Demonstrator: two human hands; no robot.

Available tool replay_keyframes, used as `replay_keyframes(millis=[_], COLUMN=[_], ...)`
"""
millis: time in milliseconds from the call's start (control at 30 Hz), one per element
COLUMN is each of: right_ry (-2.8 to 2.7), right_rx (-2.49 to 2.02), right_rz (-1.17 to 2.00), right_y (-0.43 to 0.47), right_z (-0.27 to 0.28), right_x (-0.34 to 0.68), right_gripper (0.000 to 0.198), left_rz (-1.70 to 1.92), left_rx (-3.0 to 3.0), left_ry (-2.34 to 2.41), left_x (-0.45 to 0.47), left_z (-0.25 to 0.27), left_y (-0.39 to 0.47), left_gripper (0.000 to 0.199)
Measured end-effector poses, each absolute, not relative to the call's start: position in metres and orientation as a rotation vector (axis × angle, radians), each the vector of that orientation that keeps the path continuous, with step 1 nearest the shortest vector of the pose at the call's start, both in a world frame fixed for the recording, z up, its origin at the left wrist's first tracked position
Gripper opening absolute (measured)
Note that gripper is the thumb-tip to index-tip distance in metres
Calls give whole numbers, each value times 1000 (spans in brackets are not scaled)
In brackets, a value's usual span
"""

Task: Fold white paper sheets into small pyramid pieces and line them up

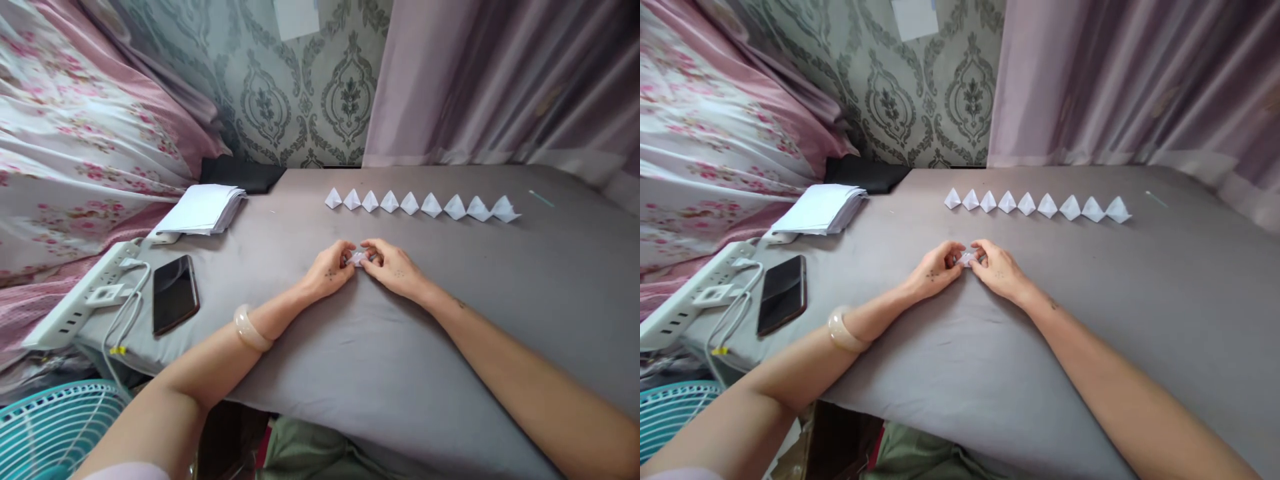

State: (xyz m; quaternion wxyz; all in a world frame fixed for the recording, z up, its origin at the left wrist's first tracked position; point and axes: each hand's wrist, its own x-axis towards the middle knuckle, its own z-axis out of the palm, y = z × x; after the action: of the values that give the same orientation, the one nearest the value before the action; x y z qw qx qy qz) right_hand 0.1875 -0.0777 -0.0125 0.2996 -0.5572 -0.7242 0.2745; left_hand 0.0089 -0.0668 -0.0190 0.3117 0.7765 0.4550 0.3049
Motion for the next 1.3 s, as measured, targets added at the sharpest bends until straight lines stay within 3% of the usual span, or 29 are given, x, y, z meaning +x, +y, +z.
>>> replay_keyframes(millis=[300, 467, 600, 733, 967, 1300], right_ry=[-1993, -2196, -2267, -2249, -2122, -2060], right_rx=[-1356, -1322, -1336, -1295, -1179, -1153], right_rz=[786, 458, 387, 412, 692, 553], right_y=[-81, -84, -86, -88, -88, -83], right_z=[-11, -16, -18, -16, -4, -15], right_x=[192, 192, 190, 188, 187, 192], right_gripper=[26, 25, 24, 26, 23, 26], left_rz=[975, 819, 718, 593, 713, 759], left_rx=[2248, 2123, 2210, 2217, 2322, 2368], left_ry=[1088, 1117, 1131, 1115, 1066, 1013], left_x=[3, 3, -3, -10, -14, -13], left_z=[-19, -14, -11, -9, -3, -11], left_y=[-67, -69, -67, -63, -64, -58], left_gripper=[36, 21, 22, 29, 24, 22])
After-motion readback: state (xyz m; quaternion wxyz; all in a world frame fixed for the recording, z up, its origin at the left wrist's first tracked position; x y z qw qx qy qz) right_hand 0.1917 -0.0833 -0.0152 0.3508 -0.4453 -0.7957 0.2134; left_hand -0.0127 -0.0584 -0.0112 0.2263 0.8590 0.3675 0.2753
